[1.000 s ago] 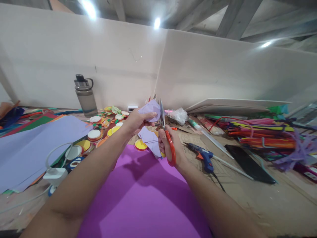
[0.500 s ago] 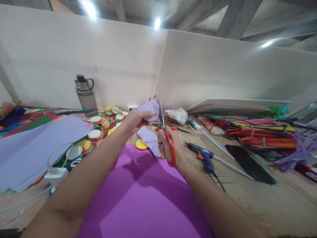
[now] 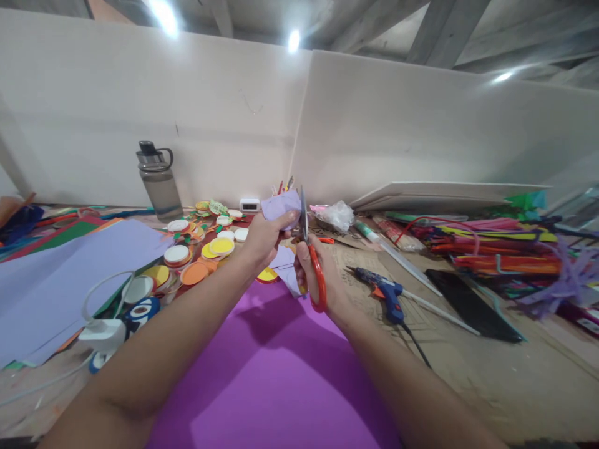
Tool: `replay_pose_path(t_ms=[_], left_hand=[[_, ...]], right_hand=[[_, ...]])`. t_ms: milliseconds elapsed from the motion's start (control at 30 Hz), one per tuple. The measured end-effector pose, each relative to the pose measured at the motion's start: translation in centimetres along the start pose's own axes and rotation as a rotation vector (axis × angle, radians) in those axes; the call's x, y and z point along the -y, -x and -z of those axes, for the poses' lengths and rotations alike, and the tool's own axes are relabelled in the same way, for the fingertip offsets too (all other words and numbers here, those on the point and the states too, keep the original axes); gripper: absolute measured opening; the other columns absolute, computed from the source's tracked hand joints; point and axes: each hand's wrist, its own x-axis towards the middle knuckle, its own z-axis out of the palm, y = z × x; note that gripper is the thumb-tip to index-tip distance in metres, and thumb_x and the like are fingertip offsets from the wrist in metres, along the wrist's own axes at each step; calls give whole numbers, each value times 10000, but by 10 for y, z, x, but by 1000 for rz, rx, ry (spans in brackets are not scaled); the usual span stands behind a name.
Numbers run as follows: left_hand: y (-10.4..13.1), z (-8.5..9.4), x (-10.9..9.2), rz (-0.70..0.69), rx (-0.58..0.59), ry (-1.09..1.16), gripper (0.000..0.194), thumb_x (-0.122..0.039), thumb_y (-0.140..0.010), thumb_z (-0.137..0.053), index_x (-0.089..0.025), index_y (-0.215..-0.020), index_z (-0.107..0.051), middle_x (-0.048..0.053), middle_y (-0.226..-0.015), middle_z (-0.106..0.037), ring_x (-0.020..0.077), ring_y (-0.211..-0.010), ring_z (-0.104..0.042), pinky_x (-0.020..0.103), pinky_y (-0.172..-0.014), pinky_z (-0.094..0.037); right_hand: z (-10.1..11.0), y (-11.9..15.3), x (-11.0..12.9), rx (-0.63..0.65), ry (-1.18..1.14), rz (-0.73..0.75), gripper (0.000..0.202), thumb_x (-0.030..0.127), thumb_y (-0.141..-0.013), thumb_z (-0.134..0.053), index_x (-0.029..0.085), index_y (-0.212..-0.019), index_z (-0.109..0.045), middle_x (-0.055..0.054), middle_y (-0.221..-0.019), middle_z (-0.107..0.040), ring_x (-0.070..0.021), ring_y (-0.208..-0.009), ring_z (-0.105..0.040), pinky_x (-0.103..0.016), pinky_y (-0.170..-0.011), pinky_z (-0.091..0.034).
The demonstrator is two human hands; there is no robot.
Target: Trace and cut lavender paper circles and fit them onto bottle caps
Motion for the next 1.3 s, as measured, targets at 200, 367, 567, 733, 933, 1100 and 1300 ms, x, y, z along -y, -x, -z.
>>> replay_pose_path(t_ms=[200,367,567,733,933,1100,1300], left_hand=[[3,-3,0,27,24,9,255,-211,-606,-836,-127,-711,-620,-45,-591,-563,29,-448,-423,189,-460,-338],[3,-3,0,44,30,19,292,-235,-580,-859,-125,-723,-629,-51,-586,-566,25,-437,-421,184,-453,-342],[3,-3,-1,50,36,18,290,-245,-586,-854,-130,-711,-618,-54,-575,-556,27,-433,-410,190,-455,-346],[3,-3,2,29,42,12,304,-247,-574,-864,-127,-726,-631,-48,-596,-574,26,-441,-410,200,-454,-330],[3,-3,3,16,66,11,270,-238,-594,-848,-140,-699,-620,-56,-573,-548,31,-448,-400,210,-462,-319],[4,-4,2,27,60,-10,279,-253,-600,-844,-143,-702,-609,-57,-563,-529,36,-448,-392,214,-464,-315],[3,-2,-5,59,94,-31,296,-264,-583,-848,-137,-667,-594,-57,-537,-504,38,-457,-392,197,-454,-302]], right_hand=[[-1,3,4,26,-86,-24,433,673,-893,-535,248,-900,-456,90,-573,-429,-87,-401,-402,-208,-364,-347],[-4,5,11,0,-93,-13,457,693,-874,-546,247,-861,-449,88,-550,-422,-88,-403,-404,-207,-369,-343],[-4,5,10,-3,-112,-42,471,709,-861,-551,252,-865,-438,87,-566,-435,-84,-404,-394,-205,-370,-332],[-2,4,12,32,-74,5,468,703,-900,-495,243,-983,-488,91,-550,-399,-92,-407,-385,-216,-383,-322],[-2,6,16,40,-70,9,413,621,-959,-464,239,-1113,-495,102,-552,-329,-102,-424,-342,-225,-405,-308],[-1,6,14,16,-66,-18,437,670,-920,-487,243,-1010,-513,88,-560,-372,-104,-433,-364,-229,-418,-348],[0,4,13,16,-110,-24,450,673,-892,-536,238,-1005,-505,82,-585,-417,-97,-434,-406,-215,-391,-354]])
